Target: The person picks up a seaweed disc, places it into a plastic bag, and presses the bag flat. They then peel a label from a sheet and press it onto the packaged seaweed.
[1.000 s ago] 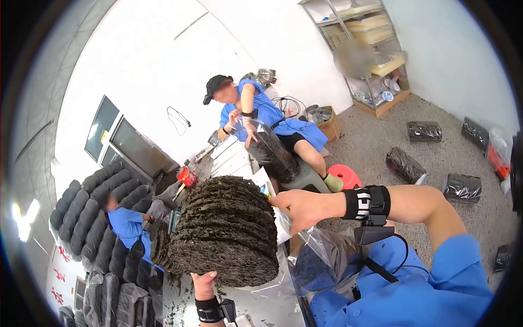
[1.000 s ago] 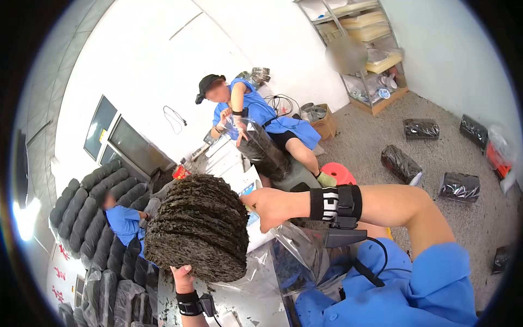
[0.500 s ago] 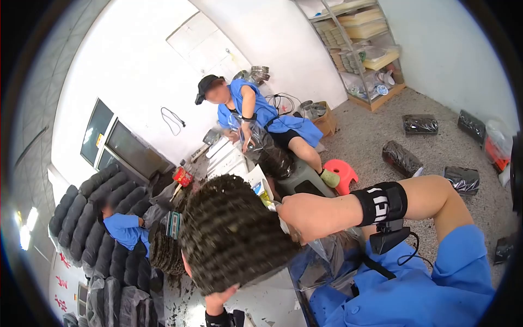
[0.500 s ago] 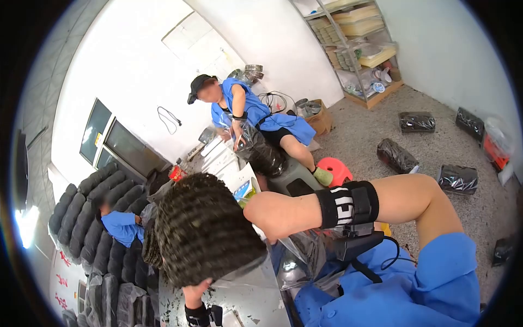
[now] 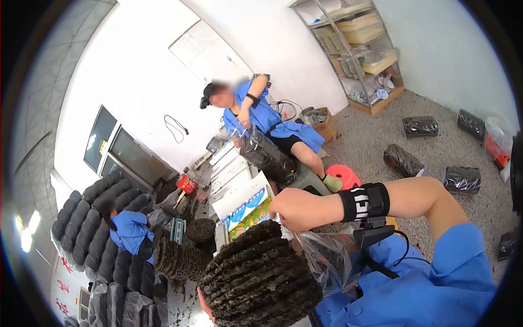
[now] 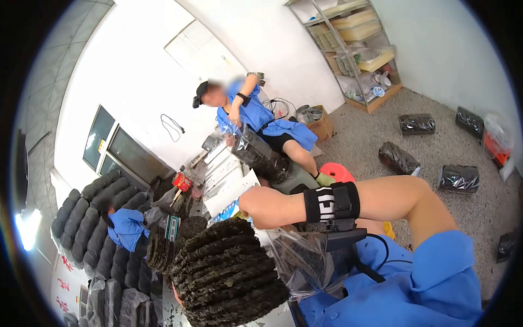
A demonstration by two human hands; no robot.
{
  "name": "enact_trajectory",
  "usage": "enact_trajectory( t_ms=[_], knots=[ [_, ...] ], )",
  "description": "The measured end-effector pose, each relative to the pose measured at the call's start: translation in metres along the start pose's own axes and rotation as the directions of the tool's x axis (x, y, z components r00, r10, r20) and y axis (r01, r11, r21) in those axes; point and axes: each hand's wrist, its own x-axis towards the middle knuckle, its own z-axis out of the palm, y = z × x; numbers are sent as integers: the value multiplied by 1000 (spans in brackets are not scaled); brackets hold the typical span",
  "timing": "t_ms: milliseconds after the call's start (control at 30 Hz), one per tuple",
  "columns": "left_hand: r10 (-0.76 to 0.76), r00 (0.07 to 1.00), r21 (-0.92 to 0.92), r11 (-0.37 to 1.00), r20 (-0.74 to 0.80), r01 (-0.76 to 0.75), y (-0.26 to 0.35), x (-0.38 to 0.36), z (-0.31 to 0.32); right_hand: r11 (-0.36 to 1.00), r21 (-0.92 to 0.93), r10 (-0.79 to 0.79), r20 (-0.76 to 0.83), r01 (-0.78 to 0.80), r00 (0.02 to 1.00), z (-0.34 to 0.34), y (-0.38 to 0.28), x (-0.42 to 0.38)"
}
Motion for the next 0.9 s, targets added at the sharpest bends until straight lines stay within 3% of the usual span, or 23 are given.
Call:
enact_trajectory(
  t_ms=[133,167,200,333,433,467,500,567,600,633,733,800,833,900],
  knots=[
    [-67,989,86,995,135,55,20,-4,13,996,56,65,18,-65,998,-4,-7,7],
    [-107,974,192,979,198,69,29,-3,15,997,38,61,6,-62,998,0,-4,9],
    [-270,910,576,816,313,44,56,1,3,998,20,59,-9,-58,998,2,-3,10],
    [-288,930,512,848,231,136,57,26,20,988,147,63,-73,-52,995,3,-2,14],
    [-225,877,778,586,425,-227,63,45,30,961,263,91,-26,-81,996,14,-3,14],
    [-359,850,828,541,386,-148,64,56,30,988,150,50,-65,-39,997,27,0,17],
    [-358,857,831,540,370,-133,61,60,33,999,34,1,-103,3,995,29,-4,20],
    [-306,861,844,487,407,-226,60,68,37,1000,7,-8,-104,8,995,21,-4,18],
    [-316,856,798,579,409,-168,61,73,35,1000,18,11,-116,-9,993,16,-1,18],
    [-363,872,752,659,327,-7,68,75,37,999,26,31,-127,-28,991,11,4,15],
    [-352,905,651,750,240,119,58,77,23,999,-11,40,-78,-41,996,6,18,5],
    [-329,898,779,626,292,-23,54,74,35,996,78,41,-74,-35,996,5,17,1],
    [-329,898,780,626,292,-24,55,72,45,996,78,41,-74,-35,996,3,14,4],
    [-383,828,907,262,410,-328,59,70,66,988,151,47,-133,-26,990,-1,7,12]
  ],
)
